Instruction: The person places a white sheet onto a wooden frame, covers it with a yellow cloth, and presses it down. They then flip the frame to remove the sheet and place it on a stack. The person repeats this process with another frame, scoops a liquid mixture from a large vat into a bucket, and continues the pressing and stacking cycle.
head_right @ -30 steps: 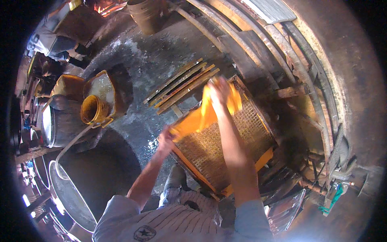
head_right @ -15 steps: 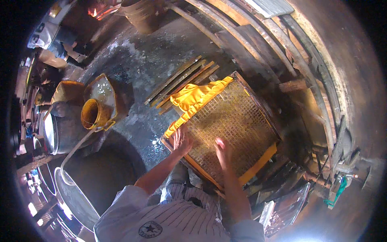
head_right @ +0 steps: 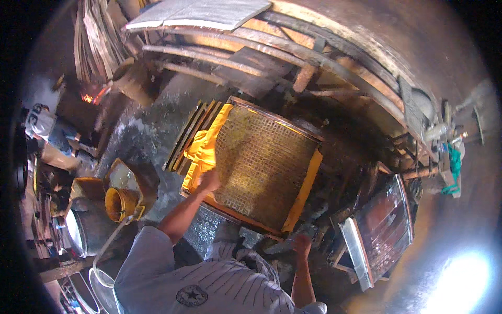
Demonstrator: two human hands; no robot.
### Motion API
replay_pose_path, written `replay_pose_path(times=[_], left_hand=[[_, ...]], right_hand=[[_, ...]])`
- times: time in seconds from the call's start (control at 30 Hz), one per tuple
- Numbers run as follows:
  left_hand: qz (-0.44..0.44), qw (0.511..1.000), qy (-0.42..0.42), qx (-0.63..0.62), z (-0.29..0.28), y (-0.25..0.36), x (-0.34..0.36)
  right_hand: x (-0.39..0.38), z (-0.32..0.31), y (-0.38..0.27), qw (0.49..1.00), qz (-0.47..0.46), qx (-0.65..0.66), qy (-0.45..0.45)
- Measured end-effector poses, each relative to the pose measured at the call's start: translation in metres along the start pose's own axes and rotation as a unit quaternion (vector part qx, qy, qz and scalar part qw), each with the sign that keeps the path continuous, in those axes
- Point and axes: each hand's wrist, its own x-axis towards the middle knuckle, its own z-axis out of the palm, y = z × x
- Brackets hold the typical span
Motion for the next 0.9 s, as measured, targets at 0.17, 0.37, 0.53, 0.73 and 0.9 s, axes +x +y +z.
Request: replay_pose_path(times=[0.17, 0.37, 0.53, 0.73, 0.9], left_hand=[[0.285, 0.95, -0.008, -0.126, -0.067, 0.286, -0.066], [0.385, 0.752, -0.149, -0.515, -0.21, 0.451, -0.208], [0.41, 0.747, -0.069, -0.518, -0.275, 0.522, -0.293], [0.486, 0.8, -0.089, -0.34, -0.189, 0.565, -0.237], [0.496, 0.775, -0.03, -0.391, 0.047, 0.52, -0.128]], right_hand=[[0.008, -0.021, 0.017, 0.999, 0.02, -0.044, 0.024], [-0.107, -0.037, -0.103, 0.837, 0.022, 0.518, -0.174], [-0.181, -0.168, -0.135, 0.754, -0.209, 0.623, 0.021], [-0.27, -0.372, -0.123, 0.799, -0.298, 0.452, 0.262], [-0.225, -0.42, -0.029, 0.83, -0.239, 0.359, 0.354]])
